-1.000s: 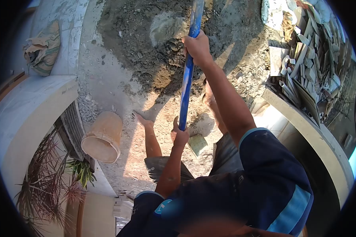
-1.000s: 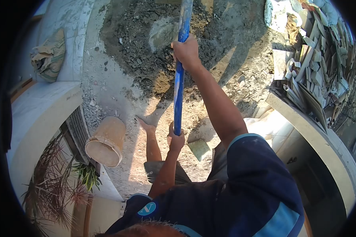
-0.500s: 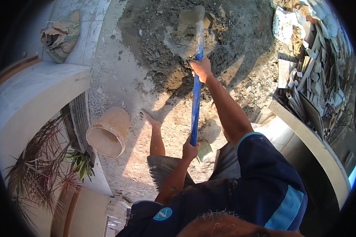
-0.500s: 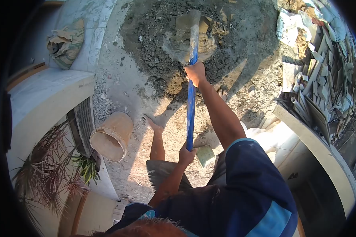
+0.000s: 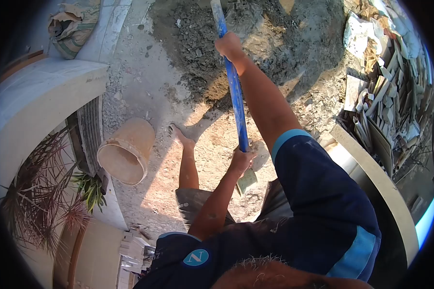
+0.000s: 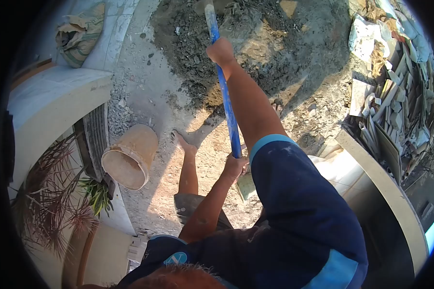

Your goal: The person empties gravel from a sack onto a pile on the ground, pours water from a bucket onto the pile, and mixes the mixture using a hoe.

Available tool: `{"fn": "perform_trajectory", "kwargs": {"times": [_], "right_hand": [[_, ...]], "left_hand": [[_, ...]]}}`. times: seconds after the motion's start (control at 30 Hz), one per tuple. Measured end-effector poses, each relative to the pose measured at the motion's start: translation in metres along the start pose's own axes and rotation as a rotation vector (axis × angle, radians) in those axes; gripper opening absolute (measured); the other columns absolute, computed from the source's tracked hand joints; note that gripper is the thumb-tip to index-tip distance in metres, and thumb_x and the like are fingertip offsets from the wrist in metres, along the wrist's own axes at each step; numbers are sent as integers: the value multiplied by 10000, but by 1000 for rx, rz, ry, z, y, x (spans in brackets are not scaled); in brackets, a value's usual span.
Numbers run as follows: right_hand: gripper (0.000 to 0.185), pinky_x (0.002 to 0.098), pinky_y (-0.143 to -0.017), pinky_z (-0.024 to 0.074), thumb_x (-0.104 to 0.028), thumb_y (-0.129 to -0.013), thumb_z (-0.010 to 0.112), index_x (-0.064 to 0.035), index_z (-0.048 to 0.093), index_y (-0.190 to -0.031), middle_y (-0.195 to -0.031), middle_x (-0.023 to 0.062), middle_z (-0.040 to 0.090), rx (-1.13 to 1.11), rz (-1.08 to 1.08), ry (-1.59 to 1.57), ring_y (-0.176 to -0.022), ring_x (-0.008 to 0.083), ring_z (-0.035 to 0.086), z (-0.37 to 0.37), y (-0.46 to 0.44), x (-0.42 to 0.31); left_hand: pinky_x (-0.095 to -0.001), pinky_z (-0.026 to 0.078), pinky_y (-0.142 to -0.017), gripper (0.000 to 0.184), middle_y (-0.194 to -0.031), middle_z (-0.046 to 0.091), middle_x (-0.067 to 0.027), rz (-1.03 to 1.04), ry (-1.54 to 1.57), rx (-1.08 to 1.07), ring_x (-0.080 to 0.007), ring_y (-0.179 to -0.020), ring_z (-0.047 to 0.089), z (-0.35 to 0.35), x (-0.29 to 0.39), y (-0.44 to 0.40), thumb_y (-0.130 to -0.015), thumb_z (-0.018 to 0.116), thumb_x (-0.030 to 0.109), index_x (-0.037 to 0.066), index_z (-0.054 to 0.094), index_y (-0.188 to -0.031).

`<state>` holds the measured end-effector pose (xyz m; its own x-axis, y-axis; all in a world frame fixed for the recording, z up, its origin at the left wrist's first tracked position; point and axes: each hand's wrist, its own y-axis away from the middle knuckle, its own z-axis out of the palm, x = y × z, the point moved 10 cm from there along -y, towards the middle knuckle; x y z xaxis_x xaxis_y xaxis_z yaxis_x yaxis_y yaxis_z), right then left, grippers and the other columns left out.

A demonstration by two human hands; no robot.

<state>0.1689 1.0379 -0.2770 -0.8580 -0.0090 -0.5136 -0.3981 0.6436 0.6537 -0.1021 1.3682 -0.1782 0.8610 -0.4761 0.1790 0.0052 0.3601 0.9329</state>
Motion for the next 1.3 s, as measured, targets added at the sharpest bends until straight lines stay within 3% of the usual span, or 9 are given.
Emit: {"fn": "perform_trajectory", "kwargs": {"times": [0.1, 0.3, 0.37, 0.43, 0.57, 0.7, 0.93, 1.13, 1.3], "right_hand": [[400, 431, -813, 546, -156, -810, 641, 95, 592, -1118, -957, 277, 693, 55, 35, -72, -967, 435, 678, 3, 41, 41], [118, 360, -424, 449, -38, -796, 646, 2, 536, -814, -591, 84, 540, 185, 49, -533, -494, 200, 602, -90, 151, 41], [135, 359, -413, 440, -36, -800, 651, -24, 517, -779, -574, 74, 527, 205, -86, -568, -476, 179, 587, -134, 137, -9], [168, 373, -413, 440, -45, -805, 648, -28, 511, -708, -576, 89, 544, 208, -217, -568, -469, 178, 581, -159, 104, -53], [198, 374, -418, 442, -78, -807, 620, 4, 539, -646, -576, 114, 581, 137, -404, -485, -452, 199, 576, -132, 16, -61], [106, 405, -400, 425, -12, -815, 616, 59, 547, -778, -610, 131, 577, 10, 200, -364, -454, 242, 574, -13, 32, 59], [262, 390, -528, 518, -140, -807, 653, 43, 570, -977, -752, 171, 665, 205, 119, -484, -567, 291, 660, -48, 135, 89], [325, 365, -512, 513, -124, -784, 676, 31, 510, -1016, -737, 125, 619, 158, -107, -604, -584, 237, 649, -198, 88, -52], [219, 385, -491, 516, -72, -798, 618, 68, 541, -948, -663, 153, 616, 248, -327, -491, -542, 252, 645, -217, -45, -107]], "left_hand": [[-285, 430, -442, 483, -776, 597, -53, 2, -21, 7, -117, -526, 536, -11, -22, 46, -788, 724, 89, 25, 581, -1244], [-388, 545, -850, 623, -1082, 693, -217, 379, -674, 225, -336, -933, 704, -54, -42, 57, -771, 695, 70, 34, 517, -1367], [-419, 557, -765, 679, -1023, 689, -245, 592, -725, 269, -364, -896, 702, -43, 21, 37, -794, 674, 74, 101, 440, -1431], [-458, 533, -658, 675, -804, 677, -236, 499, -724, 327, -384, -733, 686, -39, 69, -1, -801, 680, 101, 110, 435, -1430], [-430, 530, -750, 615, -950, 677, -242, 430, -696, 237, -354, -866, 689, -3, 127, -6, -796, 690, 107, 30, 482, -1369], [-424, 517, -857, 649, -1055, 681, -233, 135, -618, 293, -333, -1008, 672, -40, -1, 21, -776, 718, 131, -4, 487, -1367], [-414, 534, -841, 617, -1079, 684, -254, 133, -843, 451, -354, -997, 690, -91, -54, 103, -785, 670, 91, 36, 514, -1380], [-411, 545, -800, 618, -1006, 700, -218, 602, -784, 431, -362, -930, 701, -4, 98, 27, -802, 657, 58, 86, 488, -1396], [-373, 484, -589, 418, -778, 585, -91, 541, -728, 302, -222, -638, 599, 29, 232, -65, -786, 680, 80, 60, 535, -1178]]}}
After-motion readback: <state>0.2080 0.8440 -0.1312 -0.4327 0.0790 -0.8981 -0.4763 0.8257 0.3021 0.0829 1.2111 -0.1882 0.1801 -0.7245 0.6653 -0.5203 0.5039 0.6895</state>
